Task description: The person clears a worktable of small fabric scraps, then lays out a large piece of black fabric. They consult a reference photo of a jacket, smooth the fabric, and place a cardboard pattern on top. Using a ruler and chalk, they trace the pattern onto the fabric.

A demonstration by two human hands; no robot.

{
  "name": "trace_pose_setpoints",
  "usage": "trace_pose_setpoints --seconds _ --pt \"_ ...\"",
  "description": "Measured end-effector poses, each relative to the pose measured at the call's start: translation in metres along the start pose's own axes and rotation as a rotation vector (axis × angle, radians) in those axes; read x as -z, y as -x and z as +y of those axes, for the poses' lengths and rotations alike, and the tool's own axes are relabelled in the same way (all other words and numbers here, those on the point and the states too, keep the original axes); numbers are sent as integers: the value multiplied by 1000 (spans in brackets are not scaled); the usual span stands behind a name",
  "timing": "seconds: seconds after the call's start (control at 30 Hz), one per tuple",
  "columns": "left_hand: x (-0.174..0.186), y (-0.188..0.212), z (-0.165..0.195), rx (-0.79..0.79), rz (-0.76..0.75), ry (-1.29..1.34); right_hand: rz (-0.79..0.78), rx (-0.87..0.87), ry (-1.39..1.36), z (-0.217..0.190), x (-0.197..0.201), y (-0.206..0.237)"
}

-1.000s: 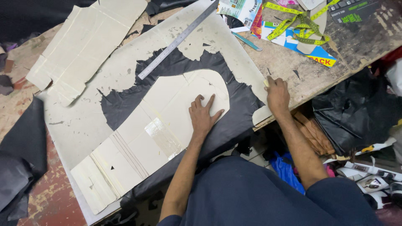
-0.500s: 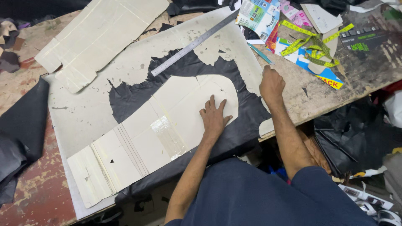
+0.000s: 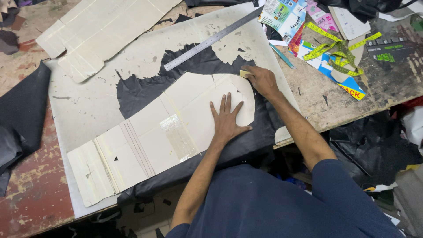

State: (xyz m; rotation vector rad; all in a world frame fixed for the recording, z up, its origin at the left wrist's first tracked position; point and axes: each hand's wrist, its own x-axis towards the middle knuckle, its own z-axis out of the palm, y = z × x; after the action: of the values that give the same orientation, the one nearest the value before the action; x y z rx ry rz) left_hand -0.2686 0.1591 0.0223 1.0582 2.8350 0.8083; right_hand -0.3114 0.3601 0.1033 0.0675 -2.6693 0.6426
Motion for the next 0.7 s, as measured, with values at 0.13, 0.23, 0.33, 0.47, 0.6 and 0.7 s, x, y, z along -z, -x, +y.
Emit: trace_pose_setpoints --seconds 0.13,0.23,0.33,0.47,0.6,0.7 --pt "-4 -1 -1 -9 25 -20 -10 55 46 3 2 0" --pt "-8 -1 -3 -32 65 -46 -53 68 105 5 3 -1" --pt "-11 0 -6 -30 55 -38 -78 61 141 6 3 -1" --pt "-12 0 -8 -41 82 -38 -84 56 122 7 4 -1" --pt "-11 -2 -8 -30 71 -35 -88 43 121 6 6 -2" --pt "-10 -2 -8 -30 72 -40 -101 17 113 6 6 -3"
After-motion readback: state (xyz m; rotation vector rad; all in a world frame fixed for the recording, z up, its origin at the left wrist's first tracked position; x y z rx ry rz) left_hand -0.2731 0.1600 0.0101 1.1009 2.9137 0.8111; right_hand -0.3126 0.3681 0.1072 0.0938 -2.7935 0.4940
